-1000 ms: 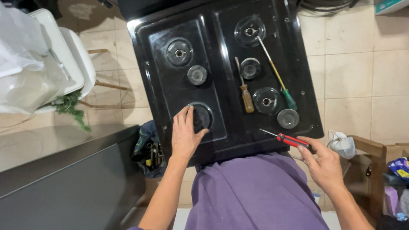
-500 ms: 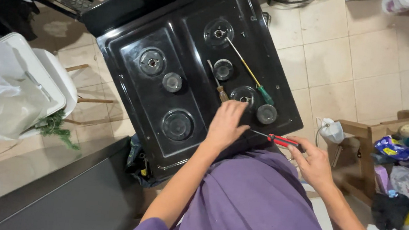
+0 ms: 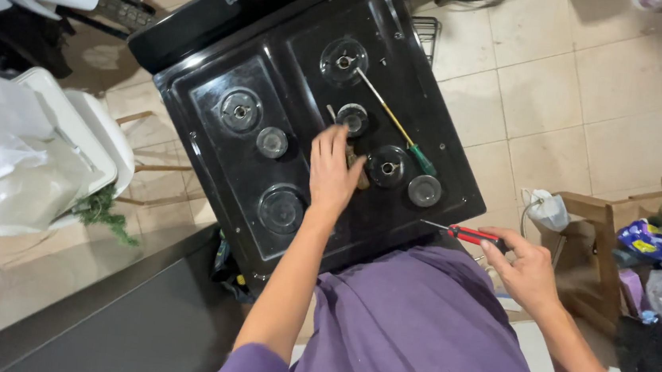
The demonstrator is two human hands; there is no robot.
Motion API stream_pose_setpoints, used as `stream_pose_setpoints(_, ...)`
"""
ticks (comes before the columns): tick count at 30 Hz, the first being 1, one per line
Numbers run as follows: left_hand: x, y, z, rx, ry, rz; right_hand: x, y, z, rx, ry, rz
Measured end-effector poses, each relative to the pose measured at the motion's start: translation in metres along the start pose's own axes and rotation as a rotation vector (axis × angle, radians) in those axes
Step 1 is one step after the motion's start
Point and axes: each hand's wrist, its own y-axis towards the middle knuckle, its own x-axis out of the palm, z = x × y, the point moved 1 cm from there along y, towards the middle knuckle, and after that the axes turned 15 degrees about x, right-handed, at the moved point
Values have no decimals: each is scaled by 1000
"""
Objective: Repairing and cleaning gas stove burners using screwdrivers
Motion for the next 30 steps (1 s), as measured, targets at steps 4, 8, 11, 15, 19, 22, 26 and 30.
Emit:
stream_pose_setpoints(4, 16, 33, -8, -44, 125, -31, -6, 8, -15, -50, -30, -16)
stream_pose_setpoints(8, 31, 45, -12, 12, 248, -205, -14, 18, -12, -43, -35, -4)
stream_pose_setpoints(11, 50, 47, -25, 65, 320, -241, -14, 25, 14, -16, -15, 11)
stream_pose_setpoints(15, 64, 50, -46, 82, 357, -276, -14, 26, 34, 26, -24, 9)
stream_pose_setpoints(19, 42, 79, -60, 90, 251, -284, -16, 26, 26, 60, 3, 17)
stream_pose_setpoints(22, 1, 123, -57, 24, 113, -342, -21, 24, 21, 119, 2, -1)
stream_pose_setpoints(26, 19, 162, -99, 110, 71, -388, -28, 26, 11, 189, -56, -16)
stream_pose_setpoints(30, 40, 177, -122, 193, 98, -519, -32, 27, 18, 219, -18, 33)
